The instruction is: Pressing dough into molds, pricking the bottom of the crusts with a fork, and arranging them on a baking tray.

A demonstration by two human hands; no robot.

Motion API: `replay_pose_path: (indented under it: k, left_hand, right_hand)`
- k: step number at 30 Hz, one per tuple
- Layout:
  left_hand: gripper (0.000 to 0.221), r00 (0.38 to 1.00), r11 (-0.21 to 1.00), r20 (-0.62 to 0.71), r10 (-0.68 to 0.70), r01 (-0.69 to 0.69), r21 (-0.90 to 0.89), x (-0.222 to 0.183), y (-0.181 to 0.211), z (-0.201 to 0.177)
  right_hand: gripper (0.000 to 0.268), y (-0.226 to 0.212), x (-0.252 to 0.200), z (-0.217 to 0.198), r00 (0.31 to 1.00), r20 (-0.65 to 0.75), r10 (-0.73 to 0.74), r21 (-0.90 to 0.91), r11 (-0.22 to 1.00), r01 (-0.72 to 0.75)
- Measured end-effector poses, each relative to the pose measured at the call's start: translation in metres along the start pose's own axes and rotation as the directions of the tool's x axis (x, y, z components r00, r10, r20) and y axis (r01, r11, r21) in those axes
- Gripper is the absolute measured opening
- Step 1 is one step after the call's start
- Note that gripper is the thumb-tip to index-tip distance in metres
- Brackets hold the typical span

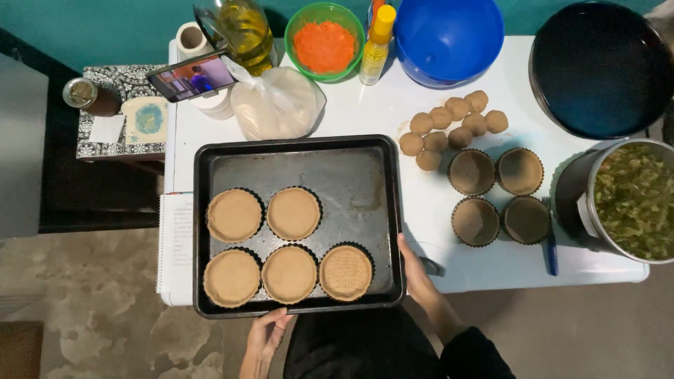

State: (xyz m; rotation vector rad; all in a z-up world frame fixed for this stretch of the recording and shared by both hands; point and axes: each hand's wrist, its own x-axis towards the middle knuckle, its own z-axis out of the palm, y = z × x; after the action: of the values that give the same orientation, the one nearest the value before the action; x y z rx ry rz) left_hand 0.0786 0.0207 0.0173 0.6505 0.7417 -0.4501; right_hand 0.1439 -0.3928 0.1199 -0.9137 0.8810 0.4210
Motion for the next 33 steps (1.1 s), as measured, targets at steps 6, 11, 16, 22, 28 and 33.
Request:
replay_pose_path:
  k: [6,11,16,22,28,33]
  left_hand:
    - [0.024,0.998,0.997,-0.008,-0.07,0.07,-0.035,0.002,-0.002,0.002]
    - [0.023,0.998,0.998,0.027,-0.065,0.065,-0.011,-0.001,0.003,0.009]
    - [0.022,0.995,0.998,0.07,-0.068,0.069,-0.014,0.005,0.005,-0.001]
    - [0.021,0.995,0.996,0.049,-0.084,0.083,0.031,0.015,0.008,-0.008]
    - [0.024,0.997,0.999,0.056,-0.043,0.041,0.032,0.0,0.011,0.008]
    - [0.014,0.967,0.999,0.251,0.029,-0.019,-0.044,0.003,0.002,-0.021]
  right_hand:
    - [0.076,-0.024,-0.017,0.019,0.994,-0.08,0.078,-0.063,0.995,-0.083]
    - [0.08,-0.008,0.037,-0.018,1.0,0.007,-0.022,-0.082,0.996,0.023]
    - [0.074,-0.042,0.038,0.005,0.995,0.08,-0.058,-0.108,0.992,0.067]
    - [0.069,-0.05,0.038,0.017,0.996,0.022,-0.082,-0.106,0.991,0.083]
    - [0.075,-0.037,0.041,0.014,0.984,-0.087,-0.155,-0.154,0.978,0.141]
    - [0.075,-0.041,0.013,-0.004,0.971,-0.104,-0.215,-0.376,0.912,0.161]
